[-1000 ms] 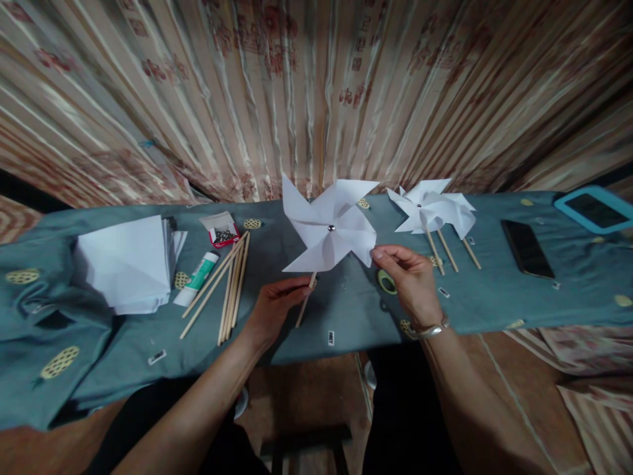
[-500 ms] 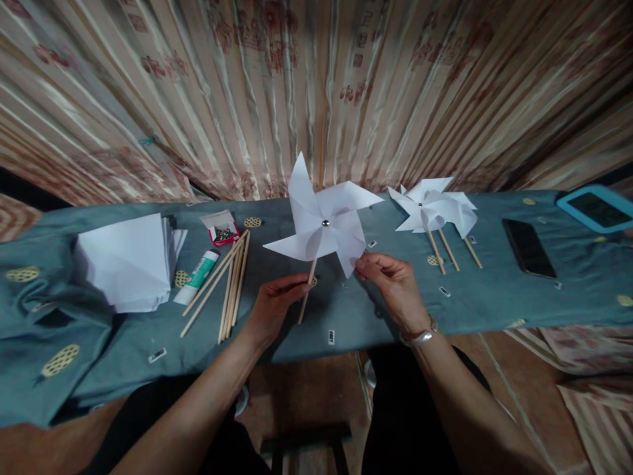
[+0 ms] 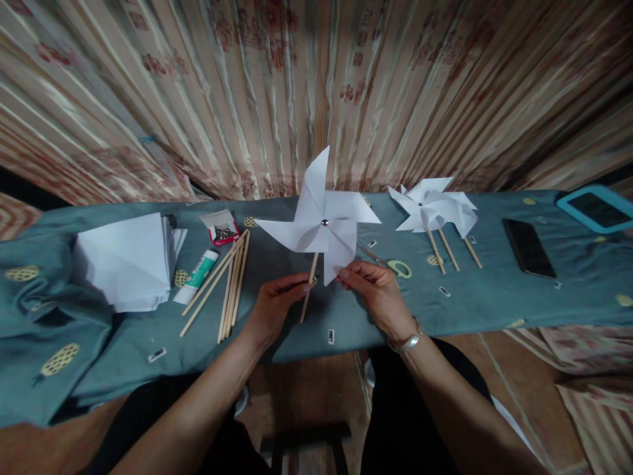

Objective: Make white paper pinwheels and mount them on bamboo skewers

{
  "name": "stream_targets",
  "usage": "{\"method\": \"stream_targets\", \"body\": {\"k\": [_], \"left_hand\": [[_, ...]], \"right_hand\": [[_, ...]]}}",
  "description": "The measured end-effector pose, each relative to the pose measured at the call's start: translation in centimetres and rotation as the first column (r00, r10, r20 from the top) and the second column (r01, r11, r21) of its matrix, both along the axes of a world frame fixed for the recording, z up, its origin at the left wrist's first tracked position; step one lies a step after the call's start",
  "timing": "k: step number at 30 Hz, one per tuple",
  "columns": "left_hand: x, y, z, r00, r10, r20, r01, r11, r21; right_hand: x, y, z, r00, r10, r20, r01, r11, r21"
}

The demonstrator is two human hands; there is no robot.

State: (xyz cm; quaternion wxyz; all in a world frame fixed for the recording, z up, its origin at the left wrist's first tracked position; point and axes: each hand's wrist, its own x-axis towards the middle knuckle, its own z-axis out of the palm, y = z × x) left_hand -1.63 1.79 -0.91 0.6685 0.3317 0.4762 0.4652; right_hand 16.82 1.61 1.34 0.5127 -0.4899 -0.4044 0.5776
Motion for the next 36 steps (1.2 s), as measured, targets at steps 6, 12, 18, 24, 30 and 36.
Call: {"method": "stream_targets", "body": {"k": [6,12,18,24,30,36], "left_hand": [[0.1,-0.1,0.1,1.0,0.004,0.014,-0.004,1.0,-0.016],[0.2,-0.4,-0.1,0.999,-0.028,0.035,0.028,1.0,-0.008],[0.0,-0.2,0.0,0.998,-0.051,0.021,0.051,0.999,0.011],[-0.3,-0.1,0.2,1.0,-0.011,0.023,0.011,1.0,-0.018],[-0.2,-0.3,0.2,0.999,-0.043,-0.033,0.041,0.998,-0.037],[0.0,-0.4,0.2,0.996,-0.08,-0.035,0.078,0.996,-0.048]], "right_hand": [[-1.0,0.0,0.0,0.999,0.018,-0.032,-0.018,1.0,-0.019],[-1.6,0.0,-0.3,0.999,0.05,-0.015,-0.05,0.999,-0.013],[-1.4,-0.4,0.3,0.987,0.1,0.123,-0.105,0.994,0.036],[1.8,-0.3,1.9,0.958,-0.073,0.279,0.033,0.989,0.146],[4.7,0.9,1.9,0.874,-0.427,0.232,0.363,0.891,0.273],[5.0,1.4,1.4,0.886,-0.408,0.221,0.357,0.903,0.237]]}}
